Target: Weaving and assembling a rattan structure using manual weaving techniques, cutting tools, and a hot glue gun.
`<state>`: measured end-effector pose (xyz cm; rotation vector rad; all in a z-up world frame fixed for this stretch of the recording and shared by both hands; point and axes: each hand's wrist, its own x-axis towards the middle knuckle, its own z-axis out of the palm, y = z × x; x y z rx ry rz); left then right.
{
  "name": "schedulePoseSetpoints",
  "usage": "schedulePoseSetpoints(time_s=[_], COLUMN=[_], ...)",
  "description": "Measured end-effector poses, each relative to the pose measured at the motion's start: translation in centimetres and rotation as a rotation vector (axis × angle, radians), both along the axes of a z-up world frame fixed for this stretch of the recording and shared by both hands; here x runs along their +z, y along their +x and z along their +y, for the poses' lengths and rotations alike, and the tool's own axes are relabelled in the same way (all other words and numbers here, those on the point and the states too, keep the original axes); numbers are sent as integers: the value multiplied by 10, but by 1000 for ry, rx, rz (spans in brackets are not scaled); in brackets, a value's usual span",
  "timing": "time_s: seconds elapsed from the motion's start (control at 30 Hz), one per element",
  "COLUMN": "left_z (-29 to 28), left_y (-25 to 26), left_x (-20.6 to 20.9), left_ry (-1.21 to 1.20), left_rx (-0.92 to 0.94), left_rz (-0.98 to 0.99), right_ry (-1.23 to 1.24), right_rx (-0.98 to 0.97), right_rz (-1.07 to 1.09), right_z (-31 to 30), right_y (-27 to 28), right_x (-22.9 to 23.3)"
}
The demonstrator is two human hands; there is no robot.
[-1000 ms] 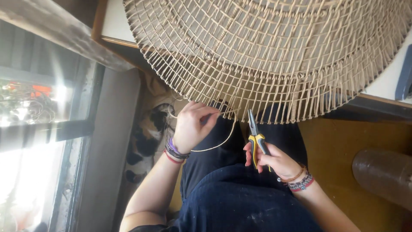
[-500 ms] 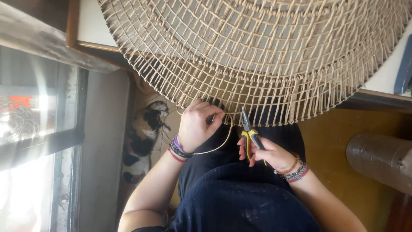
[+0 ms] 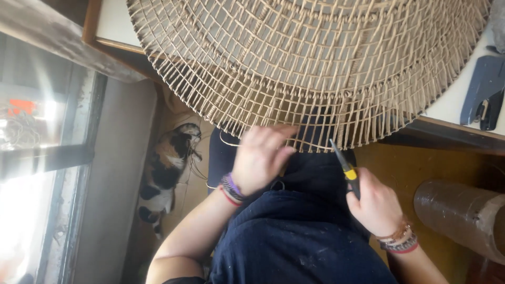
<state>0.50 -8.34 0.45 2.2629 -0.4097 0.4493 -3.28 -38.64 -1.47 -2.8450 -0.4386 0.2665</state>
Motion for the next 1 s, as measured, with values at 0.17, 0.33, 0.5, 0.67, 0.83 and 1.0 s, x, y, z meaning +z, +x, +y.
schedulePoseSetpoints(time_s=[0.17,0.33,0.5,0.67,0.83,1.0], left_z=[-26,-25,-17,-8,-1,-1], left_y=[-7,-12,-1,10,15,11], left_x=[-38,-32,-25,-35,-43,-72], left_ry=[-322,-219,90,114,173,96], left_rx=[-74,86,123,64,35,122], left_rz=[208,34,-34,16,10,10], right_ry=[592,975,1127,1120,1106,-126], right_rx=[-21,-164,-224,-196,-173,91], right_rz=[479,1043,1281,1340,1344,242], right_z=[15,10,15,26,39,10], right_y=[14,14,28,43,52,15], right_x=[6,-33,-48,-45,-43,-128])
